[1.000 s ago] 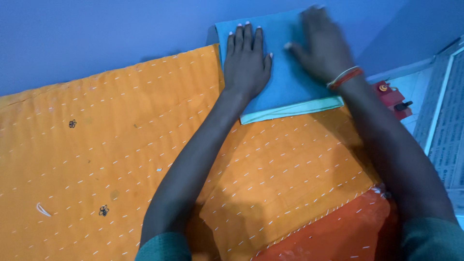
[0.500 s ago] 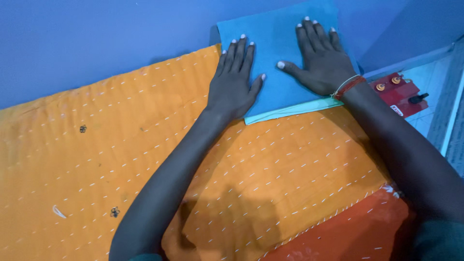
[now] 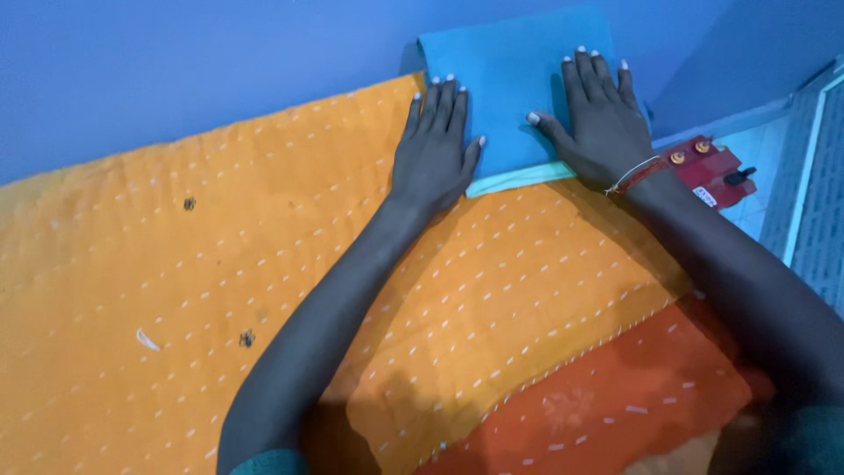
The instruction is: The person folds a blue cloth and then a pair of white trousers on an orange patterned table. They smooth the items with their hands, fold them into neat rectangles, and place the folded blue cloth aside before continuing with the trousers.
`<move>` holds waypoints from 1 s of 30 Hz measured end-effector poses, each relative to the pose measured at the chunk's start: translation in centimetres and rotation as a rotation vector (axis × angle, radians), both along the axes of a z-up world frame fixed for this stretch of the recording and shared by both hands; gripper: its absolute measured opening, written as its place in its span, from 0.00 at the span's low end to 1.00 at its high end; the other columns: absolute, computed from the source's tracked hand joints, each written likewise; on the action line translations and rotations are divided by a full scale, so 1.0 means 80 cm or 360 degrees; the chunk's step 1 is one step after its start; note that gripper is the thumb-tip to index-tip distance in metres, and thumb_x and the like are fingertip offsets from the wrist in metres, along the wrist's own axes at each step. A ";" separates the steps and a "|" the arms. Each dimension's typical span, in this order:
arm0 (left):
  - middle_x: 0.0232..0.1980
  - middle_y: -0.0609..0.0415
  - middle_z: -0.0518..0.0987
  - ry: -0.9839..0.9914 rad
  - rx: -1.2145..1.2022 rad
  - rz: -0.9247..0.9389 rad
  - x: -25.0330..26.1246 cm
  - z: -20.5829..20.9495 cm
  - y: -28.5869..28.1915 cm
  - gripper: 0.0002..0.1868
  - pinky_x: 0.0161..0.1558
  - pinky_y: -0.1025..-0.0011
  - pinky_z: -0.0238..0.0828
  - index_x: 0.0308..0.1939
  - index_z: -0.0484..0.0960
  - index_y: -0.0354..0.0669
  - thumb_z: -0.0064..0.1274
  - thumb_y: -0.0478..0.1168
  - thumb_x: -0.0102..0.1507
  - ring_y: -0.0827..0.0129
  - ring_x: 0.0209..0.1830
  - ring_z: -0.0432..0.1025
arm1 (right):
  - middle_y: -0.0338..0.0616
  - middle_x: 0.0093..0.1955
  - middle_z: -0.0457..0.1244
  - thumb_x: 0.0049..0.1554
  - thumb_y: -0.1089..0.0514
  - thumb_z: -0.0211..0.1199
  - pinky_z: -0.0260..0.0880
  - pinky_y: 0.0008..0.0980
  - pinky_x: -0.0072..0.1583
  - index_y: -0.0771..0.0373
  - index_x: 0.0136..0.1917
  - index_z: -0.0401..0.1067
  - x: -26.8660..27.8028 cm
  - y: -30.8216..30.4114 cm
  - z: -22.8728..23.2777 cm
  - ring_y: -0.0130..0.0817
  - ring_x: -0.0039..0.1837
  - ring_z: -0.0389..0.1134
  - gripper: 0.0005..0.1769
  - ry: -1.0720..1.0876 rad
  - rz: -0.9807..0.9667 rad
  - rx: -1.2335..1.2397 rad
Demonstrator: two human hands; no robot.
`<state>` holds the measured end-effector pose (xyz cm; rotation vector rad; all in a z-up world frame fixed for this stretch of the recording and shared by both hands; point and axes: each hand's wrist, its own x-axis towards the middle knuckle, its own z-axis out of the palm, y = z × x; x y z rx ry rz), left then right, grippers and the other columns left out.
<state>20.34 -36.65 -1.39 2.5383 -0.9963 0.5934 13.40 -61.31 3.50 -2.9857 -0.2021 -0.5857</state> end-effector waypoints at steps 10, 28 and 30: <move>0.82 0.34 0.51 -0.0131 -0.0058 0.0001 -0.069 0.017 0.065 0.41 0.81 0.49 0.37 0.78 0.54 0.29 0.44 0.57 0.72 0.46 0.84 0.43 | 0.76 0.84 0.42 0.69 0.29 0.48 0.32 0.62 0.81 0.80 0.82 0.47 -0.069 0.092 0.016 0.65 0.86 0.38 0.52 -0.0121 0.0192 -0.0181; 0.83 0.37 0.48 -0.0014 0.0085 0.0460 -0.203 0.000 0.311 0.42 0.80 0.52 0.36 0.78 0.52 0.30 0.46 0.56 0.70 0.50 0.85 0.41 | 0.74 0.85 0.41 0.65 0.29 0.53 0.30 0.59 0.83 0.82 0.81 0.47 -0.114 0.324 -0.007 0.63 0.87 0.36 0.56 -0.0148 0.0713 -0.0312; 0.83 0.37 0.49 -0.0014 0.0059 0.0508 -0.214 -0.003 0.330 0.43 0.80 0.52 0.36 0.79 0.52 0.30 0.47 0.55 0.70 0.49 0.85 0.41 | 0.74 0.85 0.41 0.64 0.29 0.52 0.29 0.59 0.83 0.82 0.81 0.47 -0.113 0.348 -0.009 0.62 0.87 0.36 0.56 -0.0143 0.0752 -0.0329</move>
